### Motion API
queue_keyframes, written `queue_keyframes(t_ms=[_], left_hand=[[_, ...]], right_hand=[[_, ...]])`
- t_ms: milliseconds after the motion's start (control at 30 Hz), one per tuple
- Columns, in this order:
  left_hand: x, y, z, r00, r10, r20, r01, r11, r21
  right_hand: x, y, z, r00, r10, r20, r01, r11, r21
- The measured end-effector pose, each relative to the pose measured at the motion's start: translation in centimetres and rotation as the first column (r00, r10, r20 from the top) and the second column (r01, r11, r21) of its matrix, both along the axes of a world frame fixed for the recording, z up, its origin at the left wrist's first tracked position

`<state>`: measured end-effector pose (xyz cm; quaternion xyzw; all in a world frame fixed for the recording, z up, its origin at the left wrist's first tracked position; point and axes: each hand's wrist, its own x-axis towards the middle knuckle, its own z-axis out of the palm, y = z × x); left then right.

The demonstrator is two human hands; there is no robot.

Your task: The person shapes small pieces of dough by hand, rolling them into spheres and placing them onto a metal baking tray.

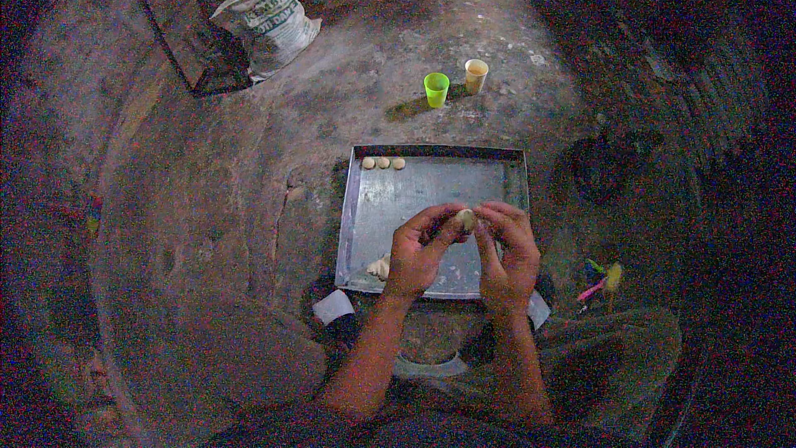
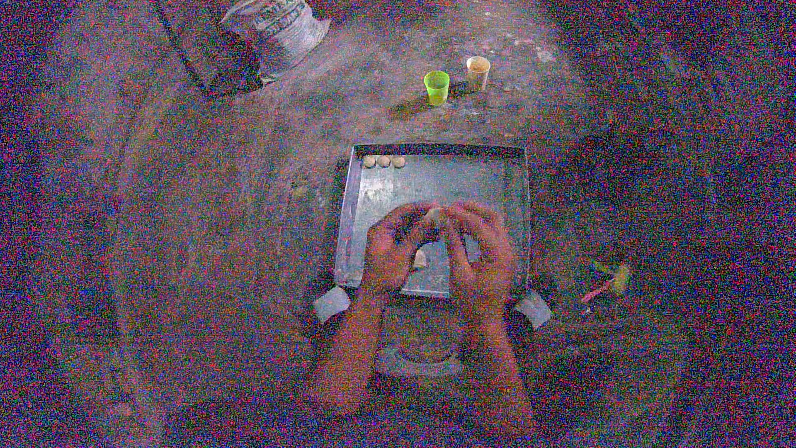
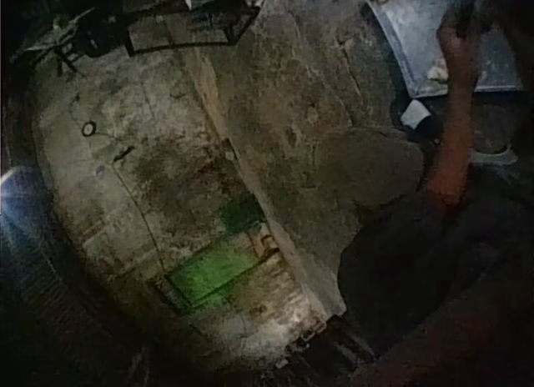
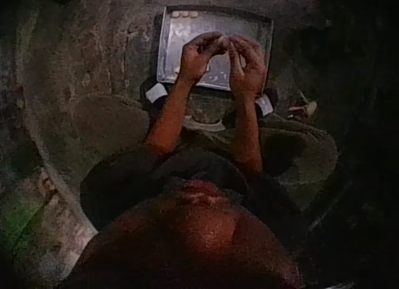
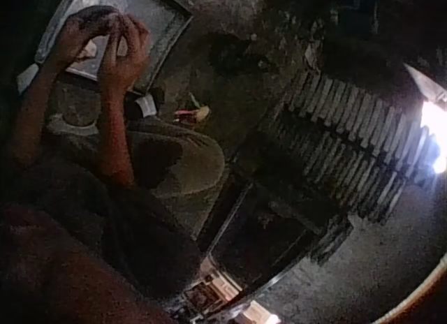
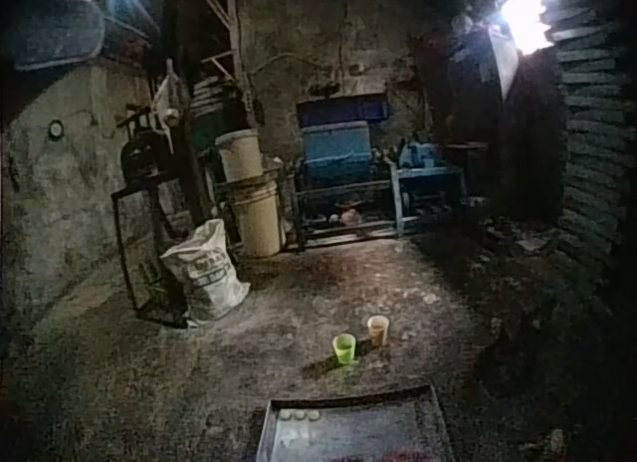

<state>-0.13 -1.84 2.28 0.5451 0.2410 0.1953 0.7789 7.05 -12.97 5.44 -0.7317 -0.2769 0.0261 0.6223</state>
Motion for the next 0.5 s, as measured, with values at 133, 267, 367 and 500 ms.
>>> queue_keyframes(t_ms=[133,267,367,500], left_hand=[[0.0,-0.2,0.4,0.997,0.030,0.071,-0.033,0.998,0.050],[-0.1,-0.3,0.2,0.995,0.003,0.105,-0.018,0.989,0.145],[-0.3,-0.2,0.2,0.997,0.014,0.077,-0.029,0.980,0.198],[-0.2,-0.2,0.7,0.998,0.067,0.016,-0.069,0.957,0.282]], right_hand=[[0.2,-0.3,-0.2,0.999,0.037,-0.036,-0.038,0.999,-0.037],[0.4,-0.3,-0.1,0.993,0.029,0.114,-0.014,0.991,-0.132],[0.2,-0.1,1.3,0.976,0.066,0.209,-0.019,0.976,-0.217],[0.6,-0.3,1.0,0.941,0.109,0.320,-0.027,0.968,-0.250]])
